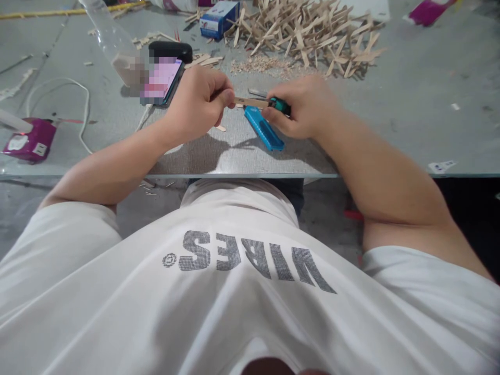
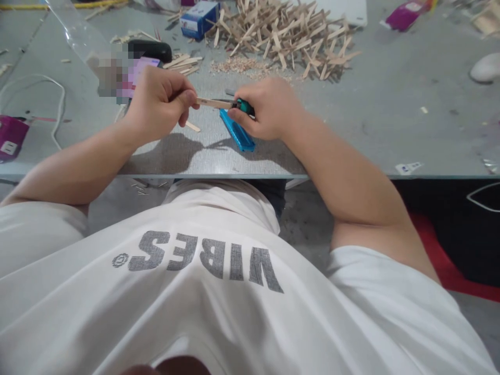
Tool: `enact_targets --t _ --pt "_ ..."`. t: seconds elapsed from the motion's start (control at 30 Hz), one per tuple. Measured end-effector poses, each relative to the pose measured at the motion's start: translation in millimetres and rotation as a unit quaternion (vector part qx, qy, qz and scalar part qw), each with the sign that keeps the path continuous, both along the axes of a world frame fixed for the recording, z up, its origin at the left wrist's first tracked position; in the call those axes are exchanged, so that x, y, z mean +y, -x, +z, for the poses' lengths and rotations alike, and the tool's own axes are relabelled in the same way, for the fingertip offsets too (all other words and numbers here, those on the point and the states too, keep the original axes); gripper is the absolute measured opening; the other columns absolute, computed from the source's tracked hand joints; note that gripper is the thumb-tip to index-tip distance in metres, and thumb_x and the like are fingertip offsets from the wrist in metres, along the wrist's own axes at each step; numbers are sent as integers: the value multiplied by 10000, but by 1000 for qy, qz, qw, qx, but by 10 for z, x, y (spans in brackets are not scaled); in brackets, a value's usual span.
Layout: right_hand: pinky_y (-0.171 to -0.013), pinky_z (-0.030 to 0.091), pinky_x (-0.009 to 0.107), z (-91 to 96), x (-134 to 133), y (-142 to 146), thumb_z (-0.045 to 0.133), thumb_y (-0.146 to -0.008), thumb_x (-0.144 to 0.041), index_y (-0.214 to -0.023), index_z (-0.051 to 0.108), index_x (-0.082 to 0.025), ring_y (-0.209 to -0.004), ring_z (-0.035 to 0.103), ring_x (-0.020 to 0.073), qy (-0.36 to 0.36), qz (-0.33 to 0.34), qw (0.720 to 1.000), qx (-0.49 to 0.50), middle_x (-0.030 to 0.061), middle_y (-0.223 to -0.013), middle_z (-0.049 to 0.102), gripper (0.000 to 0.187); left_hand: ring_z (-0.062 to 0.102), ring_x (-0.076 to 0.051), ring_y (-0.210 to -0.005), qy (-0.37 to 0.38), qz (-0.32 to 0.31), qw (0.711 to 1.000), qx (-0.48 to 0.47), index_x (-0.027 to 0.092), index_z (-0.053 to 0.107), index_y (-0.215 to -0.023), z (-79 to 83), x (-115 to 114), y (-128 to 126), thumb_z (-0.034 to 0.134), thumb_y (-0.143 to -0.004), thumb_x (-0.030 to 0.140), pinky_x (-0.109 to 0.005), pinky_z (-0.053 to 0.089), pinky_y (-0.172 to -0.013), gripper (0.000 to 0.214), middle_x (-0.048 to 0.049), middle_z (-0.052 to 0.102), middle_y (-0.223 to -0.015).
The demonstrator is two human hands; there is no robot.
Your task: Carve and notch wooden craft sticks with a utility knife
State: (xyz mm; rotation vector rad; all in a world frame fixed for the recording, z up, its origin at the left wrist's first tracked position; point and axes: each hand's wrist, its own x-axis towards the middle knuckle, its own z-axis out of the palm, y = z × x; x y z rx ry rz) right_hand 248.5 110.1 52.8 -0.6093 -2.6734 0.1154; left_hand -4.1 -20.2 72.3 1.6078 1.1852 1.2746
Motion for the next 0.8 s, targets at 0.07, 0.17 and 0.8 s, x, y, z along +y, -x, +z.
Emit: enact_targets --t 0.07,0.17,0.8 --pt "-843 542 546 -4 0 -11 233 -960 -1106 -963 675 -340 -862 680 363 -2 -11 1000 8 117 -826 704 884 740 -310 -668 42 -29 997 -59 319 849 -1093 43 -83 -99 814 -988 544 -381 531 -591 251 -39 703 -632" --pt "-932 551 554 4 -25 -14 295 -947 -1103 -1055 721 -360 -1013 717 390 7 -25 999 30 124 -914 741 864 760 -297 -650 83 -40 992 -92 308 834 -1164 70 -175 -234 800 -1028 592 -367 546 -562 316 -38 729 -648" --pt "-1026 562 621 -65 0 14 268 -1005 -1050 -1258 762 -359 -1170 725 430 -44 -64 994 73 154 -1193 807 887 492 -142 -416 16 25 997 -73 294 644 -941 -228 -3 -112 707 -1141 480 -310 360 -505 280 44 675 -603"
